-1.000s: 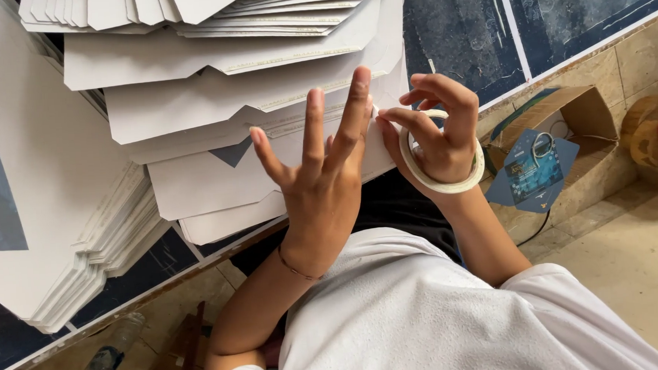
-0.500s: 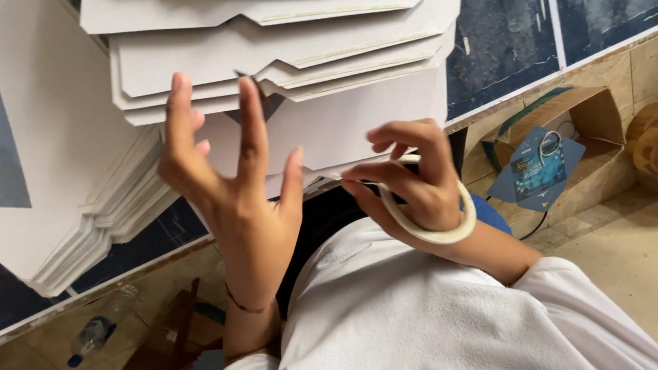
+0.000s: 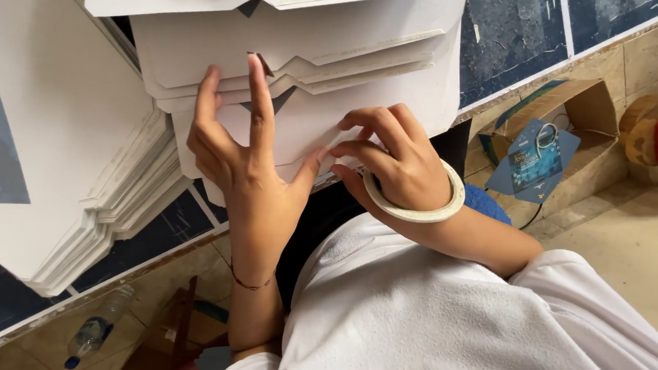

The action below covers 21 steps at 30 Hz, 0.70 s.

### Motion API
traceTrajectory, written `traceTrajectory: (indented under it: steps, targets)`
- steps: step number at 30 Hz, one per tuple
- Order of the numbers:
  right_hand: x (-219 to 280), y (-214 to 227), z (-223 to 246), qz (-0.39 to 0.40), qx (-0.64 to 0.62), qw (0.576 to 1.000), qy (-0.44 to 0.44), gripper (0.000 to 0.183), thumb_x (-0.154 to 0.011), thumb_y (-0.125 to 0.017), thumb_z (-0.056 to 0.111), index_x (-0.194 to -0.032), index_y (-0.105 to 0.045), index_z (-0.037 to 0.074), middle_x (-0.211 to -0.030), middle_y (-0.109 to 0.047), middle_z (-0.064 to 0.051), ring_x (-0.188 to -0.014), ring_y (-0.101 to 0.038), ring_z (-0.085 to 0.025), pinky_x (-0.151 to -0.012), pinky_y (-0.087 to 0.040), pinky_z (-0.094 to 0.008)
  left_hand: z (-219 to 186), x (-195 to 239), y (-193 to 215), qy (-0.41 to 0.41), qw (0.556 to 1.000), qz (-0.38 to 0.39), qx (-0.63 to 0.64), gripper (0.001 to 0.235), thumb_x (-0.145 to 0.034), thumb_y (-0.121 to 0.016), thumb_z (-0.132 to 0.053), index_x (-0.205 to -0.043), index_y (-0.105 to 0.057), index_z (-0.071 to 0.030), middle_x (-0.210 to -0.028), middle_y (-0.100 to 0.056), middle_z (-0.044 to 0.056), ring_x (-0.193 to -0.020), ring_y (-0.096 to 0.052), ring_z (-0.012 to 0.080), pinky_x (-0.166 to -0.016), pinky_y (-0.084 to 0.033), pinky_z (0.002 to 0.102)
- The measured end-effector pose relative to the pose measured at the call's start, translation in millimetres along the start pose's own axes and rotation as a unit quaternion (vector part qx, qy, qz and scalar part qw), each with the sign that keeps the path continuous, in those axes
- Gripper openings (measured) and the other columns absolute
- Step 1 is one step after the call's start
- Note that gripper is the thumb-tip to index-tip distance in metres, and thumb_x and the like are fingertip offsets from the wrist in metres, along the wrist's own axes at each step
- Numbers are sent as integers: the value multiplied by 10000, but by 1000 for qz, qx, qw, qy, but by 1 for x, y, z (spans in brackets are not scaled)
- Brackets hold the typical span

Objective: Applying double-sided tape to the edges of cardboard cards in a production environment.

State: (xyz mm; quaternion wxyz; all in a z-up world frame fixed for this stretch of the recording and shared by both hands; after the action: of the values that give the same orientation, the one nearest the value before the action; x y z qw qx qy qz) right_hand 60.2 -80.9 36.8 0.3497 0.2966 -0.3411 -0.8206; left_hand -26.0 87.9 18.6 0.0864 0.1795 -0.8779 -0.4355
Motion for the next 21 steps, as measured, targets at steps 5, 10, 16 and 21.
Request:
traceTrajectory:
  steps: [5,10,16,21]
  targets:
    - [21,35,-10,-62,-6,995,-82,126,-1028,-876,55,-1068,-787,-26,-1333,-526,-213,-1062,-626,-303,-961,-621,-409,0,-3,0,-5,999,12,-32,1174,-880,-1106,-361,-1766,-338,-286,-1756,-239,206,-1600,-363,489,-1321,-360,702]
    - [41,59,-37,-93,25,983,-157,240,-1048,-869,136,-948,-759,-53,-1341,-491,-188,-1087,-600,-306,-989,-609,-410,5,-2,-5,-12,999,6,-39,1145,-894,-1086,-361,-1767,-348,-286,-1755,-229,210,-1600,-351,484,-1321,-351,723]
    - [46,55,-45,-108,29,979,-169,219,-1057,-883,158,-944,-771,8,-1380,-487,-156,-1130,-602,-312,-987,-586,-424,-8,-1,-9,-5,999,-18,-36,1100,-870,-1098,-314,-1736,-428,-206,-1726,-249,213,-1580,-347,470,-1328,-322,709]
    - [43,57,-45,-107,49,981,-155,226,-1070,-878,160,-940,-770,9,-1385,-498,-180,-1172,-567,-341,-972,-567,-444,-40,3,-39,42,993,-60,-95,1443,-761,-1228,-643,-1789,-270,-316,-1811,-193,225,-1675,-339,428,-1381,-348,614]
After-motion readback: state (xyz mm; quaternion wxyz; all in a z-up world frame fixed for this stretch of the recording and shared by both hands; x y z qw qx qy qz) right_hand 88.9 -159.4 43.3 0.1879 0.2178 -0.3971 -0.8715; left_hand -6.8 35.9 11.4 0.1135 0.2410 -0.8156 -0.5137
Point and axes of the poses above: each hand's wrist, its own x-axis away from the middle knuckle, its own y-axis out of the back of the hand, z = x × y, the point moved 2 cm from there along -x, towards the middle knuckle
